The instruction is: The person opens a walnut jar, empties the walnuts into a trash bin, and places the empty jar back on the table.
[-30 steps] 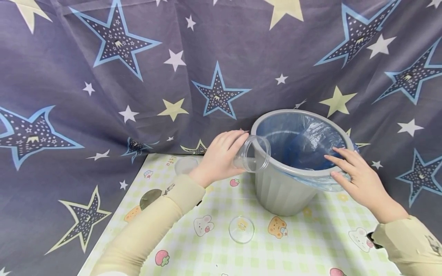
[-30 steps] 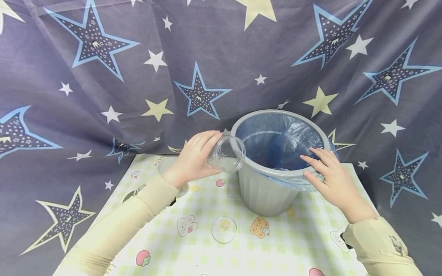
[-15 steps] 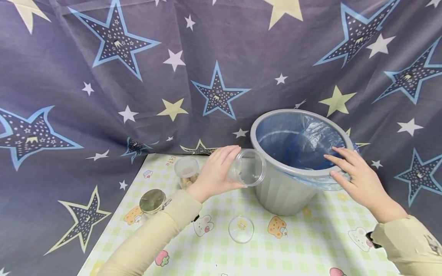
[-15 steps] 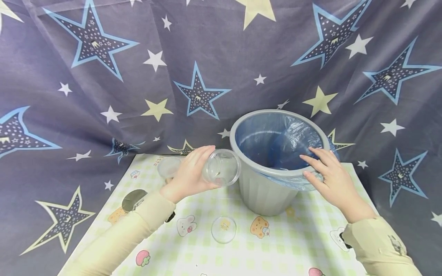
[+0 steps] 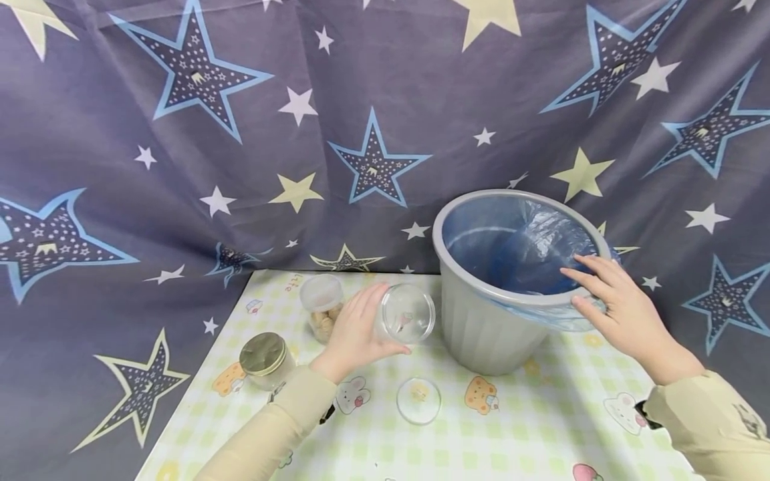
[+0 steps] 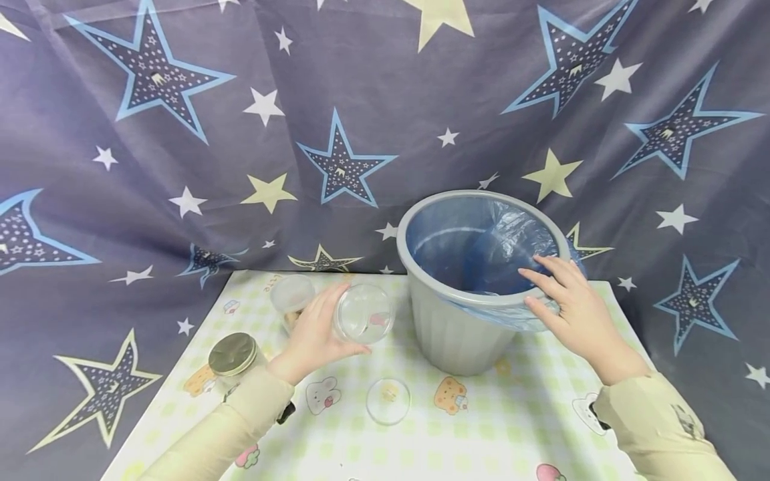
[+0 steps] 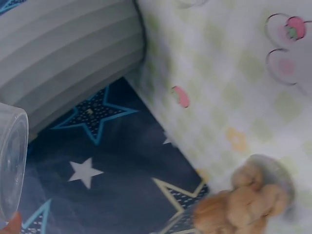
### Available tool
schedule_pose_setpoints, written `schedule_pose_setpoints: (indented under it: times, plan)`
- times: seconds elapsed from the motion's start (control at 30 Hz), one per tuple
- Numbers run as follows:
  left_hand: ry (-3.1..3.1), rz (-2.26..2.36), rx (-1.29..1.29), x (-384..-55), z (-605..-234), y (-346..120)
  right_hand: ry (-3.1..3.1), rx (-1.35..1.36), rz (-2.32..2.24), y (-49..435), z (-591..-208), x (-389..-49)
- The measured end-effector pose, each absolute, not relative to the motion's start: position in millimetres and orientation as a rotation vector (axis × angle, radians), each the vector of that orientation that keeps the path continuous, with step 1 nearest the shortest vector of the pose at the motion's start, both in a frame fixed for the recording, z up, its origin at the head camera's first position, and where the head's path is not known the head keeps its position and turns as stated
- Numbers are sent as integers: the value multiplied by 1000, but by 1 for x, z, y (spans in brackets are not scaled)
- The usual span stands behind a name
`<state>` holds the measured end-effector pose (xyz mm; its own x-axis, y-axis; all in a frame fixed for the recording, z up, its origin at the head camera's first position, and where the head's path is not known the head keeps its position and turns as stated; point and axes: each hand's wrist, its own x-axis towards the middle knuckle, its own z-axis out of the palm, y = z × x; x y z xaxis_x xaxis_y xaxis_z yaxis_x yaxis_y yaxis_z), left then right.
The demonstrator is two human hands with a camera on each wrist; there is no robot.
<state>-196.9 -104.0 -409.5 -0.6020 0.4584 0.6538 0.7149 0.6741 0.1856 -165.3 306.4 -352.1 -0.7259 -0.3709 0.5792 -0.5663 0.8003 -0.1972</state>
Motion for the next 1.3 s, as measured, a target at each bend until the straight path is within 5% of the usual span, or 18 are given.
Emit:
schedule_pose_setpoints:
  times: [0.67,1.3]
  plan:
    - [-2550,-875,-540,-193,-489,-115,-2428,697,531,307,-356,-167]
    - [-2806,-1140,-321,-216,-526,-101,-2421,691,556,307,-359,-168]
